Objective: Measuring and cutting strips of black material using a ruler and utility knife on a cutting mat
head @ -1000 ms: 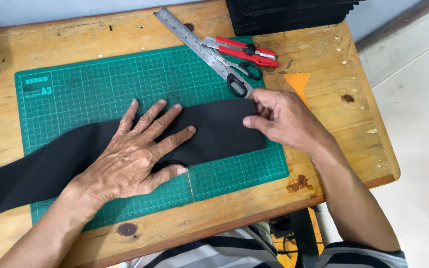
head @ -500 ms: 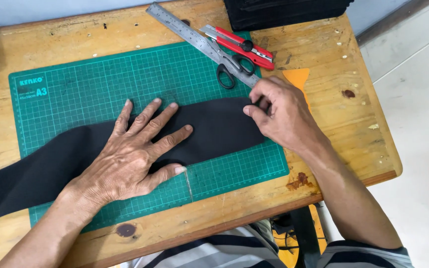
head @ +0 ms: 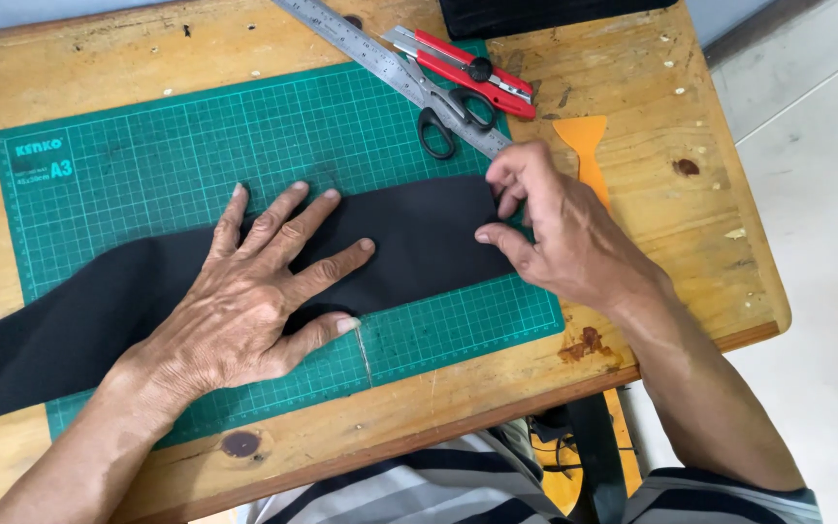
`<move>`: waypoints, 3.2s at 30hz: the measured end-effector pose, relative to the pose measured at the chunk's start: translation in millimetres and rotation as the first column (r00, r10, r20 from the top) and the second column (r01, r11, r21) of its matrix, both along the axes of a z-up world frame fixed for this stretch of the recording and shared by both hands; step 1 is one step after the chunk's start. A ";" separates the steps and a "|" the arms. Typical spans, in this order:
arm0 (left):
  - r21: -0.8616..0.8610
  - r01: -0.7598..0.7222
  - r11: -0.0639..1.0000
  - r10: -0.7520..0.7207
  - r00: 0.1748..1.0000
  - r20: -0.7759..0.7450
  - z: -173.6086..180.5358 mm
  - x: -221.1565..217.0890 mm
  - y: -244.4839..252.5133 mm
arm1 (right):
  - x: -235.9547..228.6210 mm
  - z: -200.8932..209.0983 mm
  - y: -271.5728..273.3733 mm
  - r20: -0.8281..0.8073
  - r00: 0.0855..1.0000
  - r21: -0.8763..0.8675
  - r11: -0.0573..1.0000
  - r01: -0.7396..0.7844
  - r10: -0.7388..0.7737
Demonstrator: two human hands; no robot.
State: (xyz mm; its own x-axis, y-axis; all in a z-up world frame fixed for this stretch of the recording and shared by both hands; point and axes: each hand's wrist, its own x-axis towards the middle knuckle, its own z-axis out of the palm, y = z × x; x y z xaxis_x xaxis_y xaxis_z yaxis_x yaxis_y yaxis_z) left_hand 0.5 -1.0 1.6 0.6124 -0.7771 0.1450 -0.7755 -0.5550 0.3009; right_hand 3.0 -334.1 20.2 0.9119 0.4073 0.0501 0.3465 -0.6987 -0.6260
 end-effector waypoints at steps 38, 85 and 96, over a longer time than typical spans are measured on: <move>-0.119 0.007 0.993 -0.011 0.999 -0.034 -3.0 11.1 -91.3 | 2.8 -11.6 -19.1 -0.025 0.998 0.029 0.998 -0.050 0.051; -0.109 0.026 0.994 -0.024 0.999 0.024 -12.6 19.5 -100.6 | 1.5 -6.1 -27.5 -0.044 0.999 0.126 0.992 -0.025 0.031; -0.104 0.025 0.994 -0.026 1.000 -0.008 -12.2 21.1 -100.3 | 3.5 -13.4 -29.7 -0.012 0.996 0.079 0.993 -0.087 0.088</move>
State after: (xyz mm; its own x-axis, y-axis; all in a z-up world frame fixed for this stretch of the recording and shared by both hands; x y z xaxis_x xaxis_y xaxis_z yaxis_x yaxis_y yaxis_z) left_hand 21.6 -101.4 -10.6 0.5940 -0.7738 0.2199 -0.7861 -0.5002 0.3631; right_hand 6.5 -363.8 6.7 0.8739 0.4809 0.0714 0.3941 -0.6147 -0.6832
